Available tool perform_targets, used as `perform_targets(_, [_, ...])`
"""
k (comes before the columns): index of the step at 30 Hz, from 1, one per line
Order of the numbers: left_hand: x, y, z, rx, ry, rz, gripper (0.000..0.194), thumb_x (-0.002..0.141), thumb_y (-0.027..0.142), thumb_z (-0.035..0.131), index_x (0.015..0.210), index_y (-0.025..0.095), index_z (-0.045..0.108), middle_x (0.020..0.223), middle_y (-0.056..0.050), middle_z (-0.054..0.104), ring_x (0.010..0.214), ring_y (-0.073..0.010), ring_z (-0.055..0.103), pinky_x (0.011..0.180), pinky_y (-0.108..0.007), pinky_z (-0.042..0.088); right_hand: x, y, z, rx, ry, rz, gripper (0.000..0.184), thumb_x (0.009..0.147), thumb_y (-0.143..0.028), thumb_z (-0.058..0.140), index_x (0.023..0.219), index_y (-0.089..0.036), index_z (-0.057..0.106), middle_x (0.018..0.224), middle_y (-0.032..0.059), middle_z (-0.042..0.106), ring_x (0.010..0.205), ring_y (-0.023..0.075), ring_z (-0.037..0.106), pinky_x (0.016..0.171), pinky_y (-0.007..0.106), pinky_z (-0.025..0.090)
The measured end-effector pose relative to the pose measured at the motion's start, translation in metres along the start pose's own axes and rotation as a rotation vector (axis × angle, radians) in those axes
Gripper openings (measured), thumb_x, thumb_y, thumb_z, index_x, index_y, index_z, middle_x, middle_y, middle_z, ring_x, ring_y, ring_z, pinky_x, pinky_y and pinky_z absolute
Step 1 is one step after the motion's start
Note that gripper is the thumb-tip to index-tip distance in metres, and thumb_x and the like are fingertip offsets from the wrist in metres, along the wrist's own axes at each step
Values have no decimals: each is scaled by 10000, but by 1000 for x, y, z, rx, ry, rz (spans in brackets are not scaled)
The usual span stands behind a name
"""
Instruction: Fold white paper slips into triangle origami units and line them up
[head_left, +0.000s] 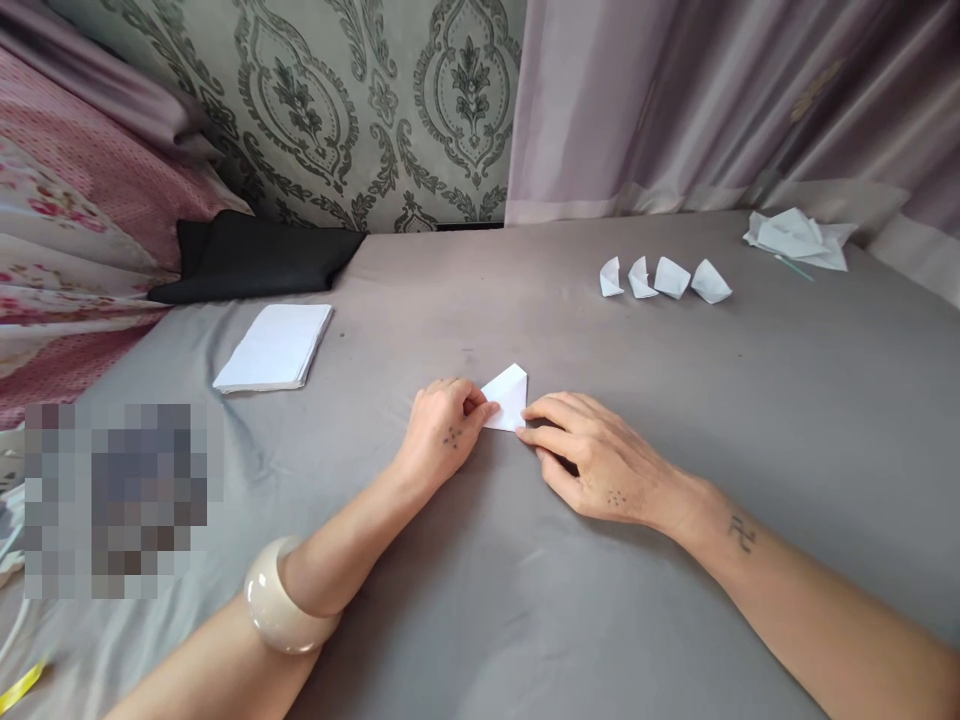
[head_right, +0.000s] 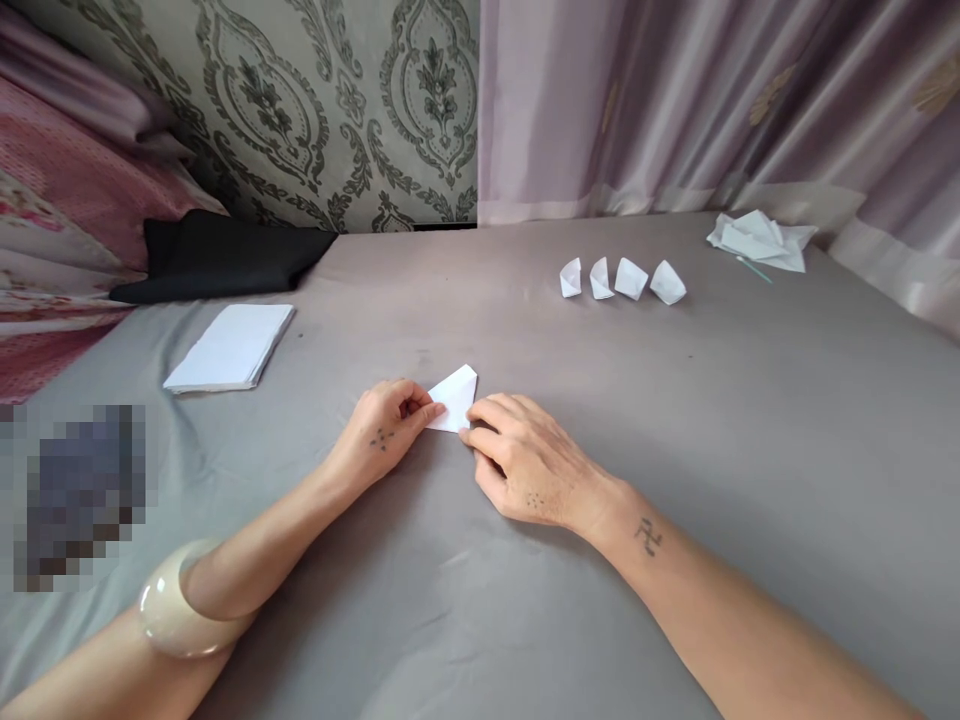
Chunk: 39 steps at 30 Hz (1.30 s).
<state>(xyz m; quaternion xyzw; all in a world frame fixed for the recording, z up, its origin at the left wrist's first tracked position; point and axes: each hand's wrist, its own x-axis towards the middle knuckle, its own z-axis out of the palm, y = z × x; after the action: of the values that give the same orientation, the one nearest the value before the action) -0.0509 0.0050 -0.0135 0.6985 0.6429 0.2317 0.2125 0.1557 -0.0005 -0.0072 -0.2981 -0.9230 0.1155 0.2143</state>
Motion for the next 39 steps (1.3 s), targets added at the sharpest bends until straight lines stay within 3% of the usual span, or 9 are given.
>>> perform_targets(10, [0, -2, 1, -7, 17, 21, 177, 837, 314, 605, 722, 182, 623, 739, -24, 669, 678, -157, 560, 638, -283, 412, 0, 1, 2, 7, -3, -36, 313, 836, -57, 459, 1047, -159, 667, 1283, 87, 606, 1183, 224, 549, 1055, 424, 427])
perform_targets(22, [2, -7, 6, 60, 56, 77, 182, 851, 307, 576, 716, 186, 589, 729, -22, 662, 689, -164, 575, 635, -286, 413, 4, -1, 1, -26, -52, -41, 370, 815, -53, 467, 1108, -191, 647, 1265, 68, 624, 1218, 236, 536, 1014, 434, 454])
perform_targets(25, [4, -10, 5, 101, 58, 116, 146, 869, 309, 557, 798, 185, 586, 745, -20, 653, 713, -168, 575, 655, -290, 415, 4, -1, 1, -36, -61, -38, 347, 814, -56, 468, 1071, -197, 654, 1257, 62, 630, 1201, 236, 549, 1000, 428, 462])
perform_targets(30, [-9, 4, -6, 402, 149, 249, 231, 948, 296, 404, 967, 181, 604, 962, -80, 661, 888, -236, 578, 757, -372, 410, 4, 0, 2, -54, -48, -24, 331, 831, -65, 455, 1075, -192, 640, 1258, 61, 630, 1205, 220, 548, 1005, 414, 455])
perform_targets(33, [-35, 20, -4, 480, 50, 416, 315, 975, 240, 299, 1056, 168, 595, 1051, -95, 675, 970, -240, 602, 801, -382, 425, 3, 0, 1, -45, -79, -32, 327, 833, -84, 458, 1092, -186, 629, 1242, 71, 638, 1214, 219, 542, 1020, 419, 444])
perform_targets(36, [-60, 26, 7, 475, 64, 473, 441, 981, 383, 301, 1276, 105, 476, 1337, -162, 545, 1254, -267, 487, 1006, -410, 377, 3, 0, 0, -36, -84, -27, 330, 828, -89, 459, 1092, -187, 631, 1257, 80, 627, 1215, 220, 541, 1018, 419, 450])
perform_targets(39, [-71, 22, 17, 470, 39, 465, 570, 969, 472, 280, 1363, 76, 393, 1431, -173, 448, 1345, -266, 397, 1107, -421, 304, 3, -1, 1, -41, -49, -25, 375, 816, -75, 459, 1131, -194, 624, 1285, 81, 609, 1217, 215, 540, 1021, 417, 453])
